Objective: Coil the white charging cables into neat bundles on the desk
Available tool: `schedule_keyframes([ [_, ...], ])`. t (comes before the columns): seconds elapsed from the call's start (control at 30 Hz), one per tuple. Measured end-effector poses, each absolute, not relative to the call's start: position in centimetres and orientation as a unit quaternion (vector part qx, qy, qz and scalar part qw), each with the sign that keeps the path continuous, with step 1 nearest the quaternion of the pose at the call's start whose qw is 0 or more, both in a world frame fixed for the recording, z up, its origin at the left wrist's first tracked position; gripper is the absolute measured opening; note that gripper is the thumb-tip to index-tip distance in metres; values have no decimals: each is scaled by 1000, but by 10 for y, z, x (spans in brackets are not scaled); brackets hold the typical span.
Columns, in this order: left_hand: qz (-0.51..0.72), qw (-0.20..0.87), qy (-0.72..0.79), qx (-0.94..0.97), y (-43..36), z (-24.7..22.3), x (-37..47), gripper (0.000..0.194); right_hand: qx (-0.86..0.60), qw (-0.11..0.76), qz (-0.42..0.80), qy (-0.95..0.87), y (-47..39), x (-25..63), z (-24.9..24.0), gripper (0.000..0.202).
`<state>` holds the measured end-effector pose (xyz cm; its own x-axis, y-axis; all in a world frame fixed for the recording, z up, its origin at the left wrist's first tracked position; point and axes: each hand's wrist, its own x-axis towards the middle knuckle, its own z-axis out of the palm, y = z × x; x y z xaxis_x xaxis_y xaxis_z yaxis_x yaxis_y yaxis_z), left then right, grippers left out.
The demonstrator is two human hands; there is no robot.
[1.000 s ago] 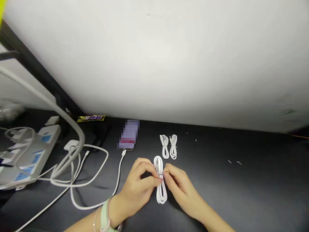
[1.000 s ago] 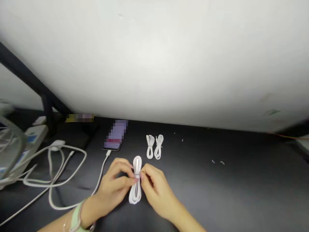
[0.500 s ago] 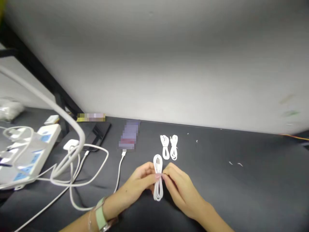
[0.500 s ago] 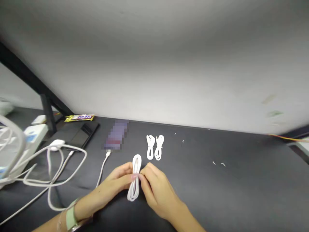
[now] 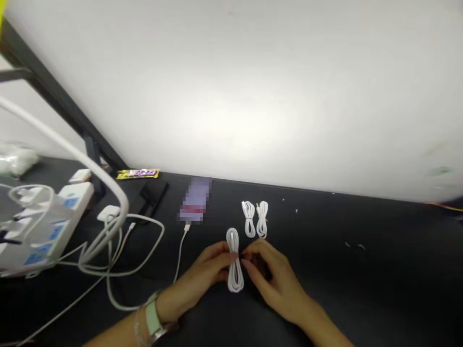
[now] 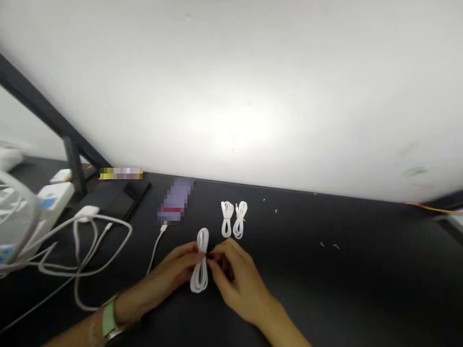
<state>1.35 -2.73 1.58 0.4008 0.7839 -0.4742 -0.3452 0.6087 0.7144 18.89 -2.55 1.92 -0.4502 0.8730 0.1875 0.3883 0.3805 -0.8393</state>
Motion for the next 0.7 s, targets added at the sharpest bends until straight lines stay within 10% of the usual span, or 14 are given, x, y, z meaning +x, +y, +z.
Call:
schedule_keyframes([
  [0.7,382,711,432,402,-28,22,17,33,-442,358,423,-705,-26,184,19,15],
])
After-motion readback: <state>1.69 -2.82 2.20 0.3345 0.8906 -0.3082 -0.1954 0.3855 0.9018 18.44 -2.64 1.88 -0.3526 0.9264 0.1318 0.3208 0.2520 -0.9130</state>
